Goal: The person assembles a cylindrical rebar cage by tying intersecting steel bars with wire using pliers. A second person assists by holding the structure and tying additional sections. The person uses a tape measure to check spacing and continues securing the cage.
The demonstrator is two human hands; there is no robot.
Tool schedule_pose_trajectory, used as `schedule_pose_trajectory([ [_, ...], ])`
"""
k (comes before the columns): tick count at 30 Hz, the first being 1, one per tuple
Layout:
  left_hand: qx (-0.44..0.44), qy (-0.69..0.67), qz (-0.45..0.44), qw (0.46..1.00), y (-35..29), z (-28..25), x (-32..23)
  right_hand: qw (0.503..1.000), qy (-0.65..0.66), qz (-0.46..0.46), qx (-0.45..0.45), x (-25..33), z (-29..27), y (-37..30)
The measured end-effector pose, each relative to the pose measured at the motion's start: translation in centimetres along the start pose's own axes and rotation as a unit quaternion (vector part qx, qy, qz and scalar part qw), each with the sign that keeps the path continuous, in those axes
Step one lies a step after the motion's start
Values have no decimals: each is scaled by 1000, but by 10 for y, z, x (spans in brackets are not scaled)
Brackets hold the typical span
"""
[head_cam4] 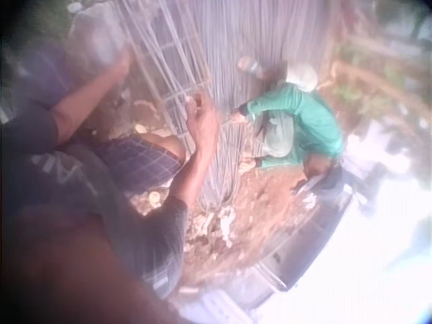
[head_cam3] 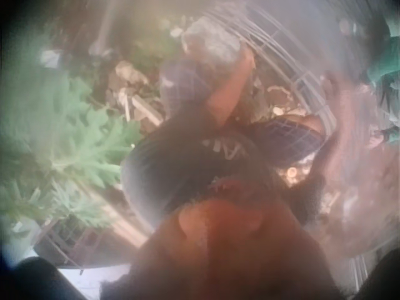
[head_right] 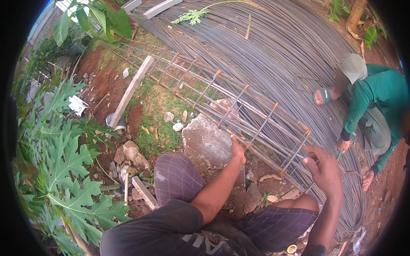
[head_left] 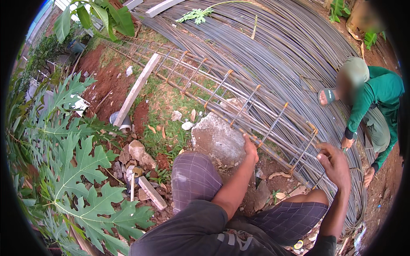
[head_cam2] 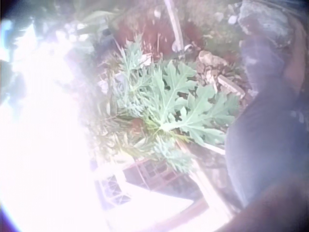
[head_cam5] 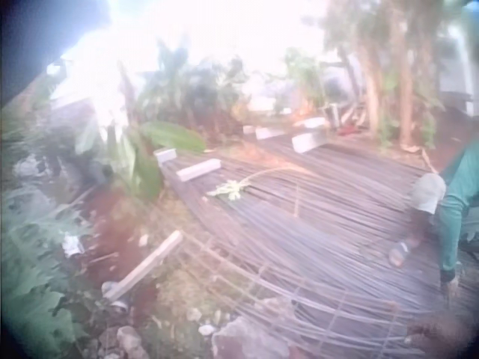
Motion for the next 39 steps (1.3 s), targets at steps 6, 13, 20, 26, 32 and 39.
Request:
schedule_pose_trajectory([
  [6,-25,-3,-11,1000,-5,1,-4,964,-177,-107,166,82,68,48],
  [13,-50,4,-5,999,-5,4,-3,934,-274,-18,228,-19,197,68],
  [20,-114,221,136,959,-101,80,-148,962,-192,-29,192,-49,226,85],
  [26,105,309,448,832,-215,134,-353,952,-211,-56,215,-79,236,95],
  [32,43,373,437,817,-213,78,-433,944,-186,-84,259,-67,232,95],
  [39,-50,410,344,843,-53,-12,-481,930,-240,-45,275,-54,226,100],
])
Point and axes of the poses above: each hand's wrist, its own y-axis towards the middle knuckle, its own z-axis out of the palm, x = y × z, the point moved 1 cm from there along y, towards the middle knuckle, and after that the axes turned 7 degrees about z, right-handed, at the moved point
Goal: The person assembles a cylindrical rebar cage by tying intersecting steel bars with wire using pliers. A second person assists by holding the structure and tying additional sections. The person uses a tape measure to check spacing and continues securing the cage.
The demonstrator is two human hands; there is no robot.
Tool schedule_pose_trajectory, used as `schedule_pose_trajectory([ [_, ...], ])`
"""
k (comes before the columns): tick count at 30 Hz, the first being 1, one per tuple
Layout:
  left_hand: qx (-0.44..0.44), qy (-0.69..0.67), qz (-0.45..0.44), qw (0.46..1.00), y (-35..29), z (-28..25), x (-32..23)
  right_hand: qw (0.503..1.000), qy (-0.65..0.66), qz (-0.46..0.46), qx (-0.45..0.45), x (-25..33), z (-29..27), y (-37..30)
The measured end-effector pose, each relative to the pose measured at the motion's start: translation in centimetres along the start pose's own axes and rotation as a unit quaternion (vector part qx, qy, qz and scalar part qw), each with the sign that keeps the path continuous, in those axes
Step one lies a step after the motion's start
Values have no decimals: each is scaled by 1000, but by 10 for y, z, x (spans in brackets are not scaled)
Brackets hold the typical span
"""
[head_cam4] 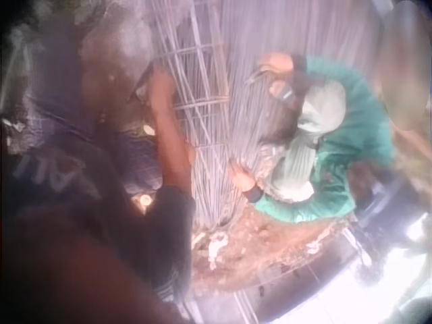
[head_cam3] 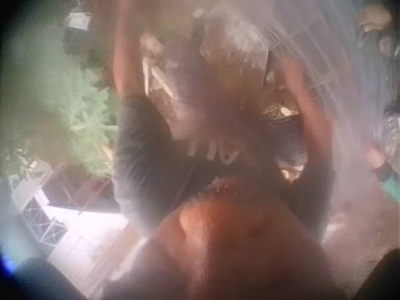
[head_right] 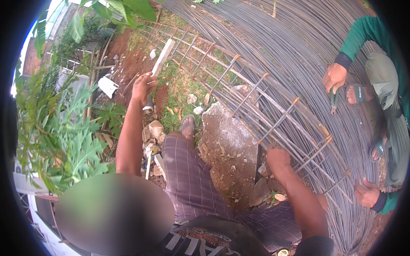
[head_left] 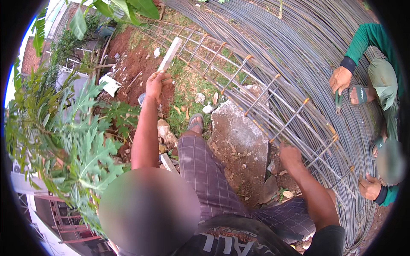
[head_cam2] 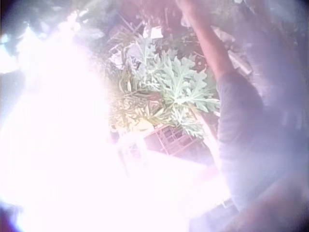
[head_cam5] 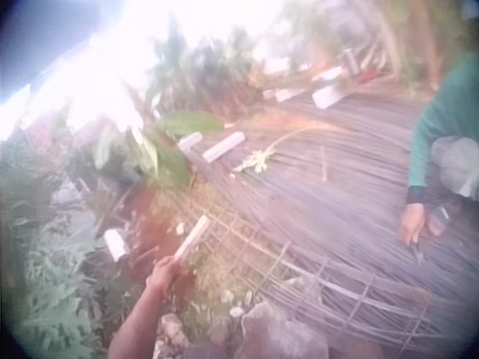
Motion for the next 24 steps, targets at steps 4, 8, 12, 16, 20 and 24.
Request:
schedule_pose_trajectory([
  [4,-9,87,-50,995,90,-38,85,996,18,76,34,26,1,-3],
  [8,100,137,-102,980,113,-48,141,988,5,151,34,38,0,-5],
  [12,307,215,-97,922,82,-50,130,974,1,220,48,44,-14,-7],
  [16,448,200,-108,865,33,-101,100,933,43,356,-11,61,-17,-18],
  [20,443,164,-265,841,20,-183,69,922,148,336,119,136,-118,-15],
  [24,294,142,-375,868,20,-274,120,905,305,265,135,206,-164,18],
])
Point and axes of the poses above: each hand's wrist, its own y-axis towards the middle knuckle, its own z-axis out of the palm, x = y × z, the point moved 1 cm from there along y, towards the middle knuckle, and after that the axes turned 7 degrees about z, right-handed, at the moved point
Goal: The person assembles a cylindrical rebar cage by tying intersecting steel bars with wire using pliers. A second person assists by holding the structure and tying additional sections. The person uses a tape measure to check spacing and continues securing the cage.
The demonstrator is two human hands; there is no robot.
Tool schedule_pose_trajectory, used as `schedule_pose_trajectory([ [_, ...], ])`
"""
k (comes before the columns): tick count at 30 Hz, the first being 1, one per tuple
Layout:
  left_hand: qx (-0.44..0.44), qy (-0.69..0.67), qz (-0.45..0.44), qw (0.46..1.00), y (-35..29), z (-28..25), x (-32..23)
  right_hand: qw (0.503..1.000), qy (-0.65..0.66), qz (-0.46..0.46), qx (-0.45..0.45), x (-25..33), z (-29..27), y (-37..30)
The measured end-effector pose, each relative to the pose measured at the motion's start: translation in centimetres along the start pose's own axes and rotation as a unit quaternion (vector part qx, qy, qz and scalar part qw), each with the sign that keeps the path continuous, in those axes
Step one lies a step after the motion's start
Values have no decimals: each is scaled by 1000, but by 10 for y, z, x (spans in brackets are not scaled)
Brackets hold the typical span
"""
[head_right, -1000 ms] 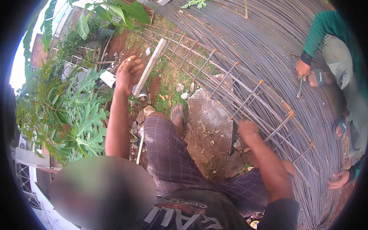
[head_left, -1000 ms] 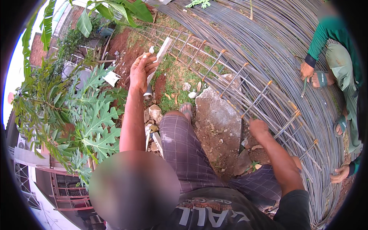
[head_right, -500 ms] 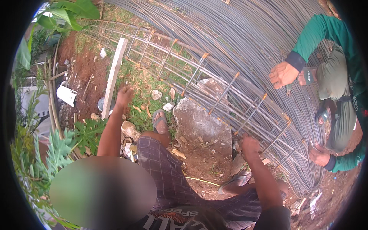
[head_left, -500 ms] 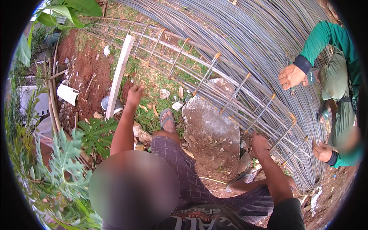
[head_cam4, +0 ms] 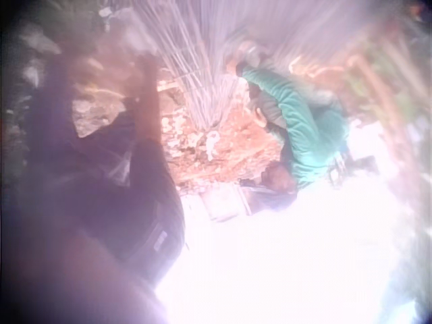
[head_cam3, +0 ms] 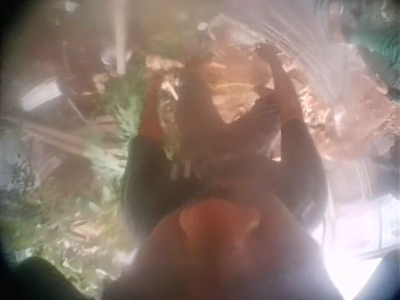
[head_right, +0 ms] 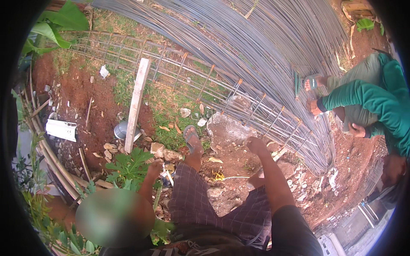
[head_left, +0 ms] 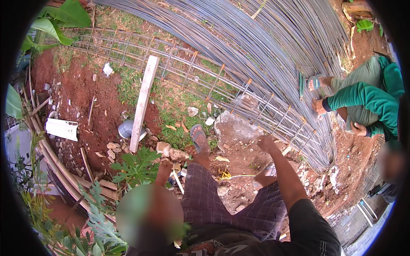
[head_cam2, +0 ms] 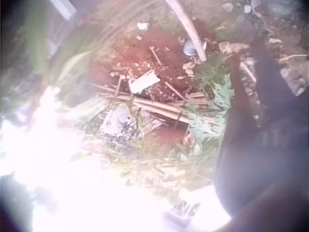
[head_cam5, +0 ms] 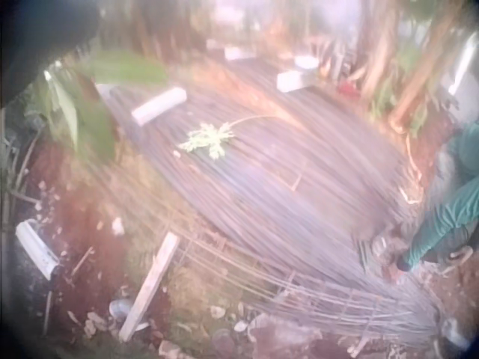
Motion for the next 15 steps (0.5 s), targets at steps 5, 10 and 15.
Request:
schedule_pose_trajectory([
  [5,-57,-51,-3,997,3,-62,-20,995,47,-89,-15,120,5,6],
  [10,-99,-59,51,992,-21,-84,-112,992,78,-96,4,191,8,16],
  [15,-156,90,173,968,52,-112,-93,996,33,-78,33,239,7,32],
])
Point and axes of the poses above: each hand's wrist, its own y-axis towards the middle knuckle, its own z-axis out of the palm, x = y × z, the point moved 1 cm from there along y, towards the middle knuckle, and after that the axes turned 7 degrees about z, right-handed, at the moved point
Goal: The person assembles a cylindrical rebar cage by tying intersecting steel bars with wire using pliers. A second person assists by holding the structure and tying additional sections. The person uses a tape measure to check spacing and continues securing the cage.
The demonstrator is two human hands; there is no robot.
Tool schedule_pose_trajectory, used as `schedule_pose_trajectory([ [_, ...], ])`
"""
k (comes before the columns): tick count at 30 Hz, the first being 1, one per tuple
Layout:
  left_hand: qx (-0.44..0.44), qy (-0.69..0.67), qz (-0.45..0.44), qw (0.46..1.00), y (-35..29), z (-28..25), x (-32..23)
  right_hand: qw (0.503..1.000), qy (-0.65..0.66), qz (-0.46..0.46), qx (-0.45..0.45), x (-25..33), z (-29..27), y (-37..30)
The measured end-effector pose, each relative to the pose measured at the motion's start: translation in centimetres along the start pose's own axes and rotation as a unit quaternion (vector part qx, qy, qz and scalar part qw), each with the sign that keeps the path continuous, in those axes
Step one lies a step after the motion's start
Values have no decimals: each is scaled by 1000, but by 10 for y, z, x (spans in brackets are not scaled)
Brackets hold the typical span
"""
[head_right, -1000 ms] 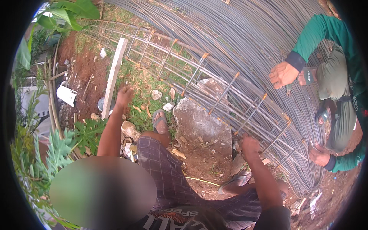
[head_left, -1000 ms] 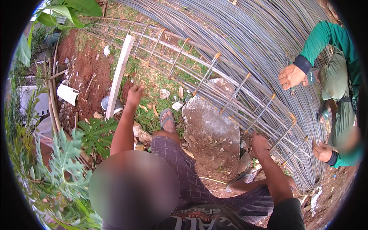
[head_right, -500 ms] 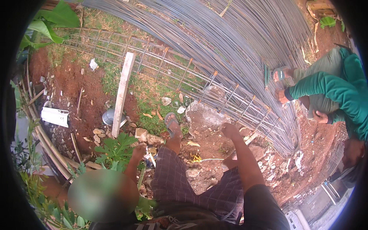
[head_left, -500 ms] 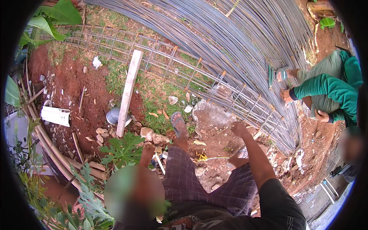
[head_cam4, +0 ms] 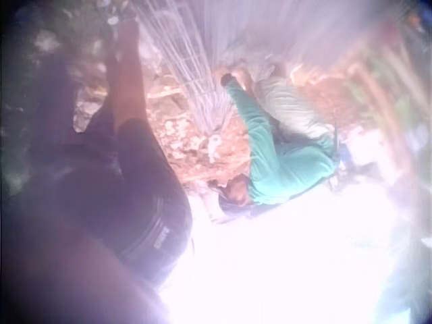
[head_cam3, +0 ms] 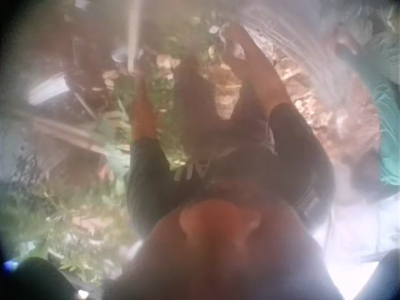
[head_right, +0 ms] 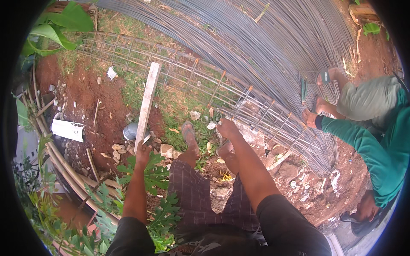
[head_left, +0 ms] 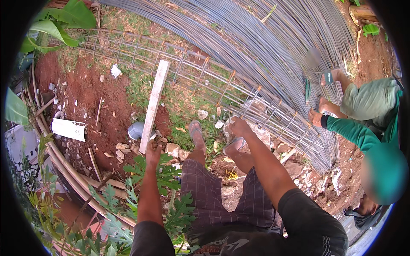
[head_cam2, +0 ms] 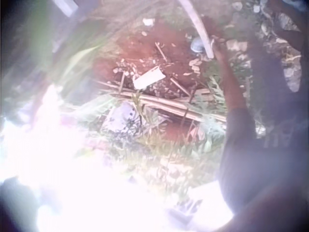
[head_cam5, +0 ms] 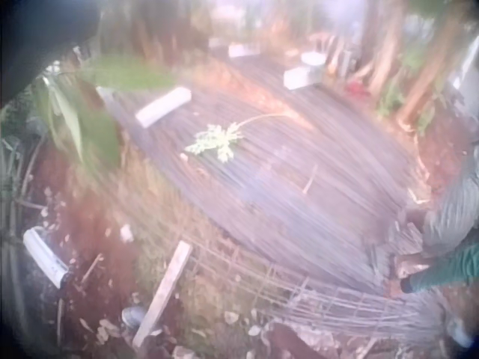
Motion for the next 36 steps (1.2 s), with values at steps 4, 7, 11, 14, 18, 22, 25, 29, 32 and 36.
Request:
schedule_pose_trajectory([
  [4,14,182,37,983,81,23,17,995,-99,4,-13,-1,21,59],
  [7,-2,216,26,976,140,41,47,977,-185,-31,-99,-14,55,108],
  [11,-20,306,44,951,217,58,66,964,-245,-6,-106,-5,61,154],
  [14,-44,321,58,944,250,57,91,970,-235,42,-46,7,56,180],
  [18,-50,297,6,954,260,56,105,985,-148,92,15,-8,75,195],
  [22,-60,315,121,939,196,44,104,979,-157,126,-7,-6,69,190],
  [25,23,310,-18,950,113,21,77,977,-143,153,27,10,55,175],
  [29,117,359,-126,917,47,15,49,978,-130,152,66,36,31,136],
  [32,170,384,-130,898,37,30,46,975,-150,154,59,42,25,112],
  [36,121,411,32,903,55,73,35,986,-127,108,12,56,15,70],
])
Point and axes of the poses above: each hand's wrist, its own y-axis towards the middle knuckle, its own z-axis out of the palm, x = y × z, the point moved 1 cm from there along y, towards the middle knuckle, and after that the axes turned 7 degrees about z, right-handed, at the moved point
